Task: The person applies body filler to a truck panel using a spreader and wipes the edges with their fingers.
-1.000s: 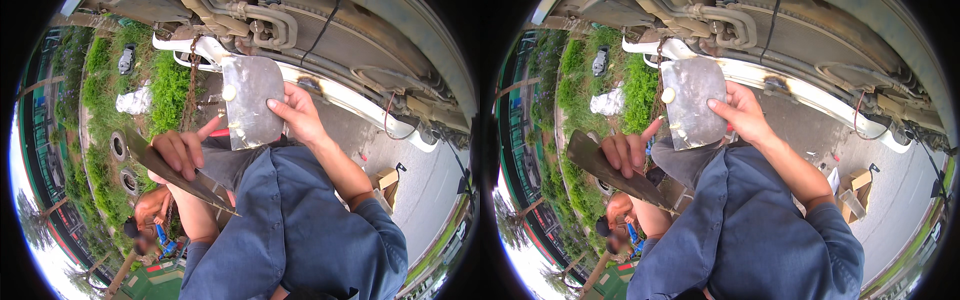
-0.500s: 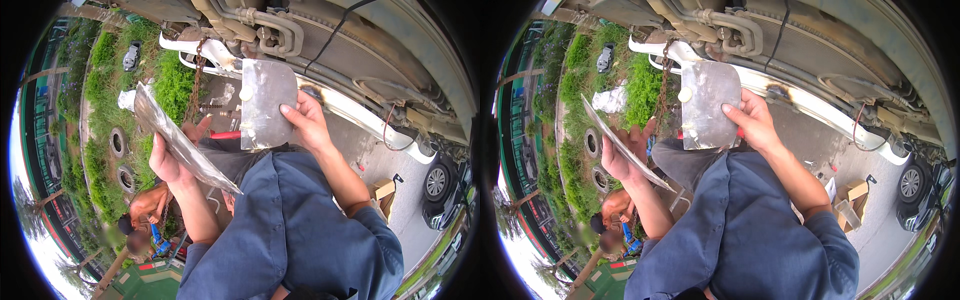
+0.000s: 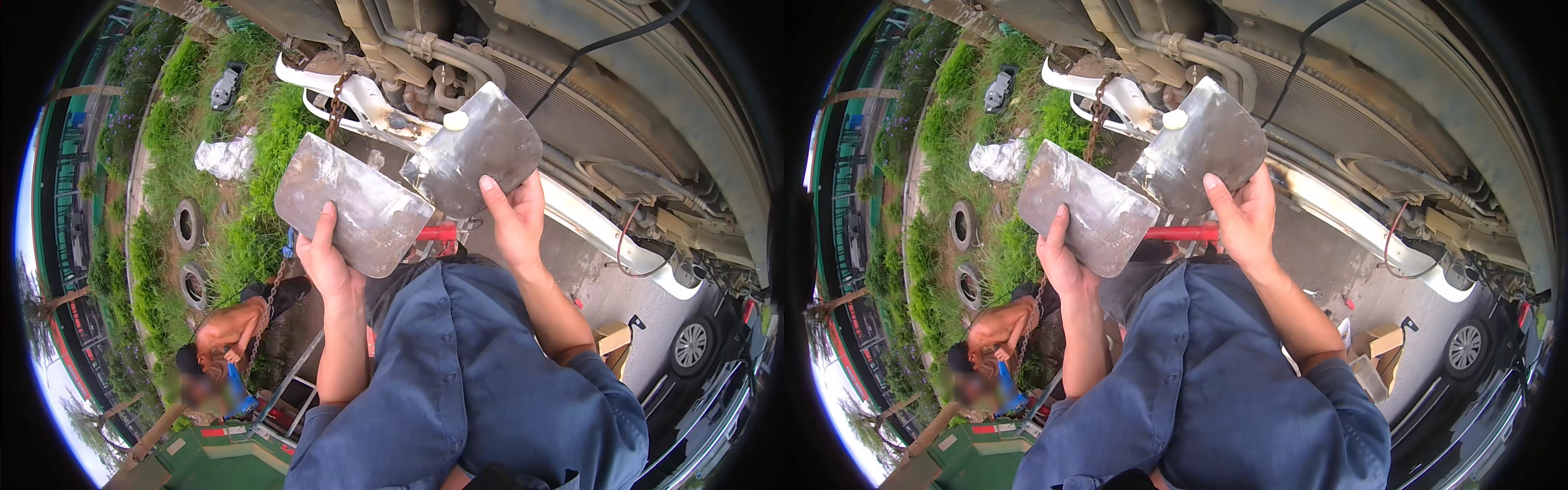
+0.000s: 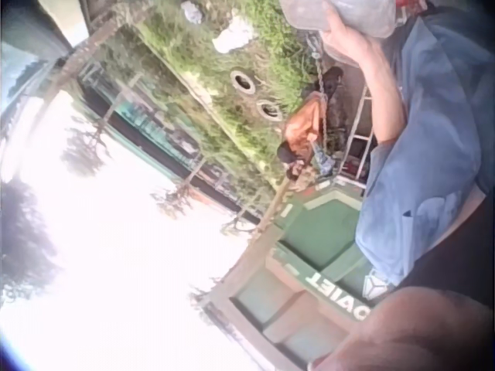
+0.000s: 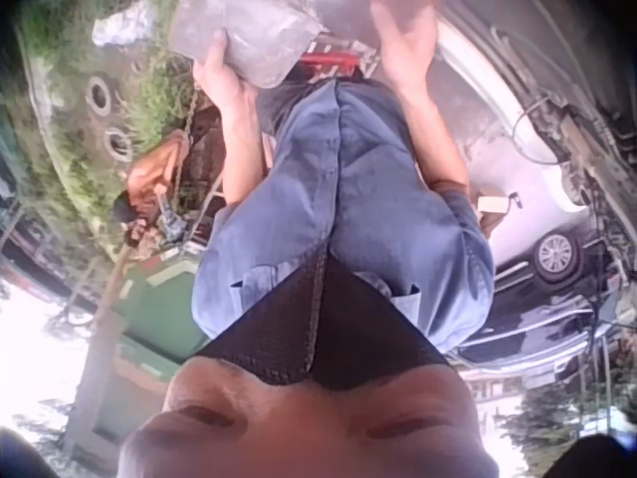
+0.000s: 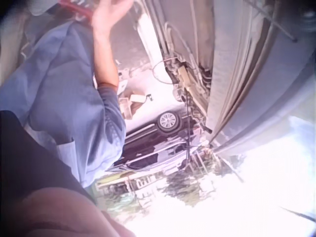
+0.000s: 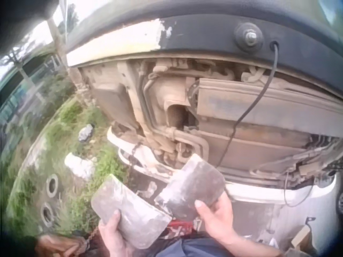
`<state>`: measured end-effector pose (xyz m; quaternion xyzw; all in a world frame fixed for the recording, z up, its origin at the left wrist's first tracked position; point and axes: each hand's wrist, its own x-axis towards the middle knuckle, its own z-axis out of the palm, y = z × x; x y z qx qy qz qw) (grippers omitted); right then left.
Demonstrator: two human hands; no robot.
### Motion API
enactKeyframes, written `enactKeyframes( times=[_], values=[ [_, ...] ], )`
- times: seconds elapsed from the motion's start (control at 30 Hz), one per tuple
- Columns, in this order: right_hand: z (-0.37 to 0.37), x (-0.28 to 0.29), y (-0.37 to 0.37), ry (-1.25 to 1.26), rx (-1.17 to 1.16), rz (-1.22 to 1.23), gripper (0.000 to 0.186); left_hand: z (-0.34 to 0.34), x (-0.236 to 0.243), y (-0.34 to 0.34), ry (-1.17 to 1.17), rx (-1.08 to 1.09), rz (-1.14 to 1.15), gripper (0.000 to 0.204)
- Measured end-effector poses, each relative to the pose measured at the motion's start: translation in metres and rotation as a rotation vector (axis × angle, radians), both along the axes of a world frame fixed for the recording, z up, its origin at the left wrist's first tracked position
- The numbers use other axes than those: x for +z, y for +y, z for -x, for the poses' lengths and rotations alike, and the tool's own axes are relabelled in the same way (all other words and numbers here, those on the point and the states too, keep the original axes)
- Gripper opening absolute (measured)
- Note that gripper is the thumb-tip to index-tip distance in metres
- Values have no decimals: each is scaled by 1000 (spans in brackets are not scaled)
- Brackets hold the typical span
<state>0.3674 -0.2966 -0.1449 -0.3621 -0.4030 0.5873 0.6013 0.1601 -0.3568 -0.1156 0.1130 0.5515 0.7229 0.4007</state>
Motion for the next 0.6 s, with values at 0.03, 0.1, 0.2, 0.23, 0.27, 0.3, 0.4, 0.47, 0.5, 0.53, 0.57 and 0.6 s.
enactKeyframes(
  times=[0.03,0.1,0.2,0.23,0.27,0.3,0.4,0.47,0.5,0.53,0.57,0.6],
  values=[
    [2,3,-1,-1,9,-6,40,-4,-1,0,-17,-1,-5,30],
    [6,8,-2,-25,8,-77,43,-9,-2,3,-39,10,6,30],
    [6,13,-3,-21,38,-99,48,-12,-5,6,-40,17,-15,31],
    [6,15,-4,-23,44,-105,48,-14,-4,7,-42,23,-22,31],
    [6,16,-4,-17,42,-109,48,-15,-2,8,-29,31,-14,31],
    [6,18,-4,-11,40,-113,48,-16,-1,8,-17,38,-5,32],
    [7,22,-3,5,-11,-138,43,-17,-1,8,-15,58,1,32],
    [7,21,-2,9,-4,-127,44,-18,0,9,-11,67,-14,32],
    [7,20,-2,11,2,-110,45,-19,1,10,-7,74,-23,32],
    [6,20,-2,12,7,-116,45,-20,2,10,-6,80,-29,32],
    [6,21,-2,-23,9,-115,45,-20,3,11,3,74,-34,31],
    [5,22,-1,-58,11,-114,44,-19,5,11,12,68,-39,31]
  ],
)
